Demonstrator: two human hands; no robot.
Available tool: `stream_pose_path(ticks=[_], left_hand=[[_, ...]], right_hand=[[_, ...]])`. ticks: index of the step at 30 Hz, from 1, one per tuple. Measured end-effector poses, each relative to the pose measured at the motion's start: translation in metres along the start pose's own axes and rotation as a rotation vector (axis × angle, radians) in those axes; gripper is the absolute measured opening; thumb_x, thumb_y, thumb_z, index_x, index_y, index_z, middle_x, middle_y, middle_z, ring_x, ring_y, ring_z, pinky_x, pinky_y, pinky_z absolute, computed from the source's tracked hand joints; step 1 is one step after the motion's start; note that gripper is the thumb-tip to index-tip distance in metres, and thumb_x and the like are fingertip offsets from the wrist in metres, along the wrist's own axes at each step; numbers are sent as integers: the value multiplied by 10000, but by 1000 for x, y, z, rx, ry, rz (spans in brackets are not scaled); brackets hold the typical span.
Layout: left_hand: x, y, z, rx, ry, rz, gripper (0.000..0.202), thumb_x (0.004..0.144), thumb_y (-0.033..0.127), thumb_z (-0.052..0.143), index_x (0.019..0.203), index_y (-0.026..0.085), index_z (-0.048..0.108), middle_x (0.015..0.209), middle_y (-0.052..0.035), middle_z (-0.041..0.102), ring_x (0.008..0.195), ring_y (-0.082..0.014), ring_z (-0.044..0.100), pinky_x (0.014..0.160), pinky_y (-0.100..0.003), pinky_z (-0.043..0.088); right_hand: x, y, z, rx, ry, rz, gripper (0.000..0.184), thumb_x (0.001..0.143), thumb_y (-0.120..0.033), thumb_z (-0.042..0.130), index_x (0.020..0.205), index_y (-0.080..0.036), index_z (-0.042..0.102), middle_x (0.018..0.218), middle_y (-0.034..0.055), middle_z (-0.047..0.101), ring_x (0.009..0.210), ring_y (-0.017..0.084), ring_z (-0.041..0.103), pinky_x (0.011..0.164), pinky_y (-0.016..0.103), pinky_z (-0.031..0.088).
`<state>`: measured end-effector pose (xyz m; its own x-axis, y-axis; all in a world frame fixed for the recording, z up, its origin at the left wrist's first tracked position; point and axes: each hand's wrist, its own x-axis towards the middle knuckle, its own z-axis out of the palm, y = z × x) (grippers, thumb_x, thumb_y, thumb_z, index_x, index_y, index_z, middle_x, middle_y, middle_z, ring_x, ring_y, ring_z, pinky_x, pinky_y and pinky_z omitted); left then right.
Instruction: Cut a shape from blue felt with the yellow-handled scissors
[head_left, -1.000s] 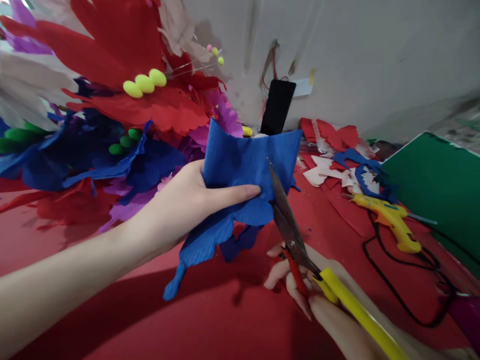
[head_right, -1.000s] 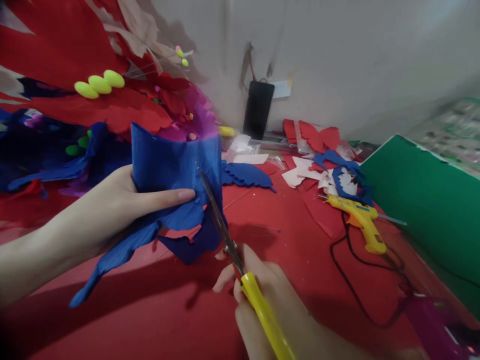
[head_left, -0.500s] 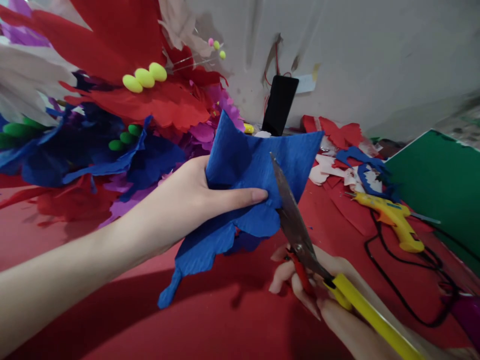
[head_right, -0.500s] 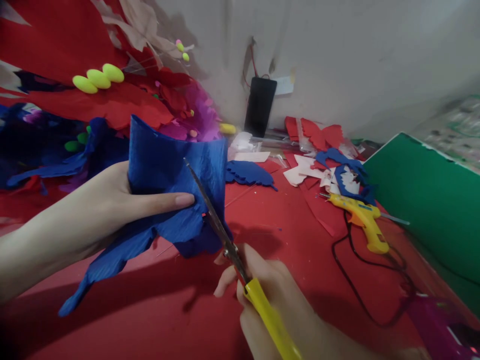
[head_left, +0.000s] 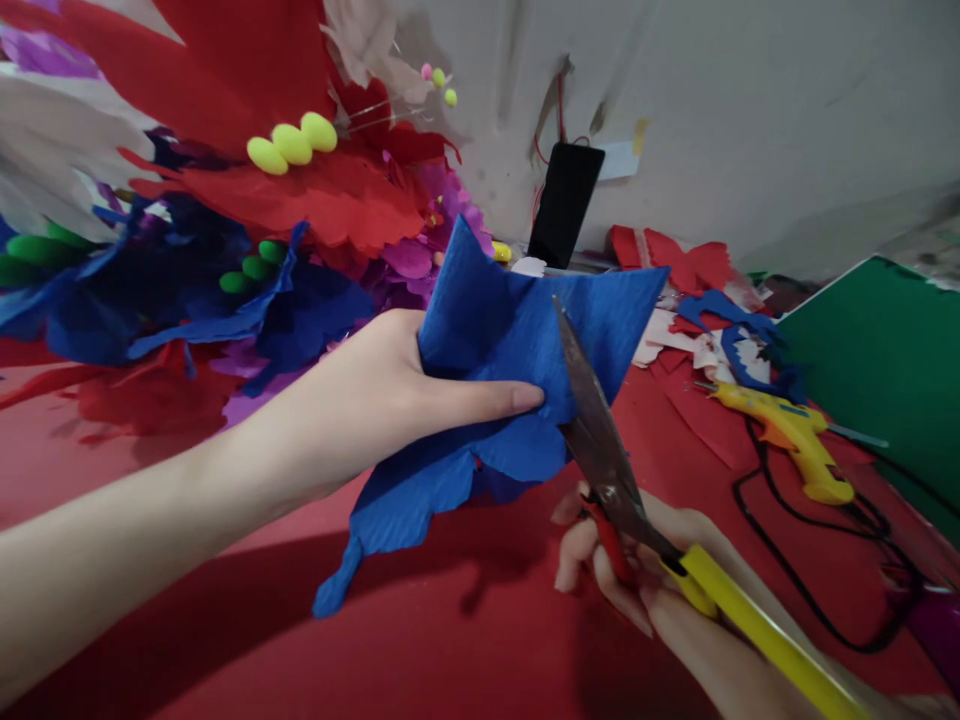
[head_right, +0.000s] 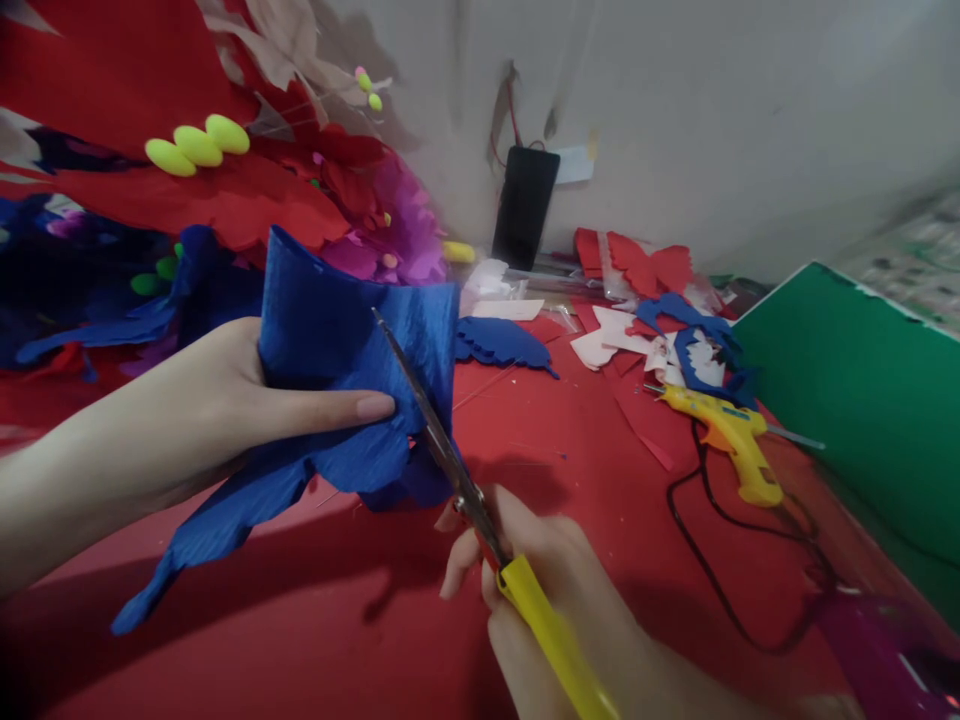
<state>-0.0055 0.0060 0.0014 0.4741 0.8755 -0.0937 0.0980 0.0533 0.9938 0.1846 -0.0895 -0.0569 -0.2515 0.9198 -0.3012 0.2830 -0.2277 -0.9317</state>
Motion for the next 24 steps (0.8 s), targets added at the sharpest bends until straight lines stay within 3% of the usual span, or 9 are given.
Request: stream_pose_path(ticks=[9,15,20,24], left_hand=[[0,4,-1,-40,-42,-1,78,617,212,707,655,148,683,567,51,695,475,-106,643,443,-151,506],[0,7,-5,37,-63,18,100,645,215,673,663,117,668,549,54,685,438,-106,624,401,-152,470],[1,7,-11,85,-89,-40,119,644,214,648,687,104,656,550,11,688,403,-154,617,357,-202,462],[2,7,-11,67,-77,-69,111,643,201,639,610,95,626,481,24,656,311,-105,549,308,-156,394]], right_hand=[[-2,-7,0,-167,-55,-56,256,667,-122,377,846,-180,551,572,-4,589,502,106,518,508,212,397],[-4,-13,-5,-146,-64,9,308,636,-98,336,836,-191,552,531,-10,576,520,122,558,520,215,418],[-7,-15,3,-154,-24,25,198,645,-128,378,770,-190,519,463,-17,545,449,120,515,472,222,402],[-5,-17,6,-164,36,-6,161,678,-122,382,757,-181,509,420,-24,515,394,105,468,436,219,387]])
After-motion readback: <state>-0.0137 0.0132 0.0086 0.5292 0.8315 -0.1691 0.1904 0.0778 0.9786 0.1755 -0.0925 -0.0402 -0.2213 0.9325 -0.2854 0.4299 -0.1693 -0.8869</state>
